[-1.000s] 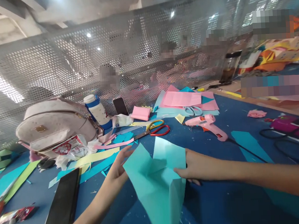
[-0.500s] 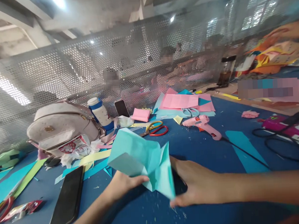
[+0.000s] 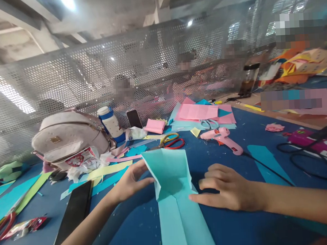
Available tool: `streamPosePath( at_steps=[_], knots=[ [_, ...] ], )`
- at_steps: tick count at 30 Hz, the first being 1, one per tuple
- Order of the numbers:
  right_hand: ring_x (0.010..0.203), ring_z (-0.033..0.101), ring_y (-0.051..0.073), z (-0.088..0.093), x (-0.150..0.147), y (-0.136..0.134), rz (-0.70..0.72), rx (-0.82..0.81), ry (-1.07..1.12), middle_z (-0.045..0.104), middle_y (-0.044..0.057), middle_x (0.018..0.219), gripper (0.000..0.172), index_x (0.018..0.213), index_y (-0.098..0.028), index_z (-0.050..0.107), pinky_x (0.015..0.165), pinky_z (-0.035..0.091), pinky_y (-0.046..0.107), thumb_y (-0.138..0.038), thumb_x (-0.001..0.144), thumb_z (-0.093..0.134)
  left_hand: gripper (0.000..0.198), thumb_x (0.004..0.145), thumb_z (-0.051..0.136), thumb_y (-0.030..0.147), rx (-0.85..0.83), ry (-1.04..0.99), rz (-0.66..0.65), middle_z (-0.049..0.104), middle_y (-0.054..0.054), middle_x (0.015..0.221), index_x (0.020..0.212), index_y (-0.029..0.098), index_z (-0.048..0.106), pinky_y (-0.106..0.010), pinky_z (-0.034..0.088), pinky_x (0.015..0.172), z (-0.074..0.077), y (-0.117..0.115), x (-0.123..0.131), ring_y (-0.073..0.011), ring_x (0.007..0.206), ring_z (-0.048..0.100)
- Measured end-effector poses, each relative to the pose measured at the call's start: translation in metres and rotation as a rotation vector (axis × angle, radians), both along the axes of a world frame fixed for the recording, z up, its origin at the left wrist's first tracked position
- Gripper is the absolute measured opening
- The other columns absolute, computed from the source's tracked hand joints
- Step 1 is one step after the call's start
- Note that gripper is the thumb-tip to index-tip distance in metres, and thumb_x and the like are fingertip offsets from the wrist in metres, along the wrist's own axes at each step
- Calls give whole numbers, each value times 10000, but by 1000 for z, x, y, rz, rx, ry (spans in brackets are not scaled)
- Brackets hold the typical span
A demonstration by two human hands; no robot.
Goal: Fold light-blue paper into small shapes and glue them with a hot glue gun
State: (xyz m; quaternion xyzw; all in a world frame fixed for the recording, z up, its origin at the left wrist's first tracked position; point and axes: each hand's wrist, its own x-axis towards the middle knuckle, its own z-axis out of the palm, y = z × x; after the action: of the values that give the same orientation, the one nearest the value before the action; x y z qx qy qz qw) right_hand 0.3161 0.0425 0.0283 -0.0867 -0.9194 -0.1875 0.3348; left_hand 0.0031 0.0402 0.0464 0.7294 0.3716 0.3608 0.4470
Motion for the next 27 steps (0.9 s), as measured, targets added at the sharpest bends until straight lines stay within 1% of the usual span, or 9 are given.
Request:
streamPosePath(
  at_steps=[4,7,9,10,12,14,16,22,27],
  knots=[
    [1161,454,118,3,-9,-3,-12,144,-42,575,-83,1336,174,1051,-304,693,1010,409,266,-227,911,621,382,868,633,310,322,191,149,666,-113,1191,1233,205,589,-440,517,961,-4,-3,-2,-268,1129,615],
    [1259,406,118,2,-12,-1,-33,171,-55,461,-135,1452,153,1025,-304,707,1022,423,267,-252,891,652,487,899,561,181,664,263,421,556,-126,1324,1371,223,449,-406,528,941,-7,-18,-11,-239,1189,568],
    [1294,385,111,1,-12,0,-35,199,-56,418,-144,1481,167,1035,-307,708,1019,428,263,-255,883,661,466,842,630,97,1046,362,580,594,-103,1220,1282,216,538,-385,512,941,-7,-35,-19,-213,1107,589],
    [1308,374,108,0,-11,0,-35,216,-60,400,-145,1492,176,1047,-308,706,1011,433,259,-258,884,660,422,823,646,70,1255,465,493,613,-82,1193,1213,225,600,-373,494,957,-7,-43,-21,-199,1077,592],
    [1333,350,102,0,-11,0,-37,253,-83,381,-142,1504,205,1086,-305,697,988,441,247,-262,893,642,299,842,653,130,1517,735,75,614,-33,1258,1119,239,677,-327,453,1001,-6,-58,-21,-165,1078,582],
    [1350,322,84,1,-10,0,-37,298,-111,384,-139,1503,236,1130,-300,683,968,436,224,-253,916,597,249,928,537,216,1565,881,-182,587,-30,1345,1120,198,694,-294,424,1031,-6,-67,-14,-171,1191,535],
    [1343,324,59,3,-11,0,-21,347,-141,412,-136,1488,258,1126,-291,687,954,420,200,-211,939,528,306,960,467,217,1542,957,-271,633,-57,1301,1181,155,669,-300,394,1064,-6,-69,-3,-190,1223,533],
    [1131,534,81,6,-15,5,-8,384,-196,683,-39,1175,325,920,-208,737,893,437,204,-101,951,433,320,943,460,140,1452,973,-159,728,-82,1096,1204,76,633,-418,331,1132,-12,-58,19,-214,1040,650],
    [940,604,129,4,-19,4,13,313,-224,717,33,918,289,938,-157,715,842,467,268,-74,948,438,316,919,420,102,1418,996,-36,734,-127,1037,1133,37,644,-440,377,1082,-26,-63,29,-224,932,680]
  ],
)
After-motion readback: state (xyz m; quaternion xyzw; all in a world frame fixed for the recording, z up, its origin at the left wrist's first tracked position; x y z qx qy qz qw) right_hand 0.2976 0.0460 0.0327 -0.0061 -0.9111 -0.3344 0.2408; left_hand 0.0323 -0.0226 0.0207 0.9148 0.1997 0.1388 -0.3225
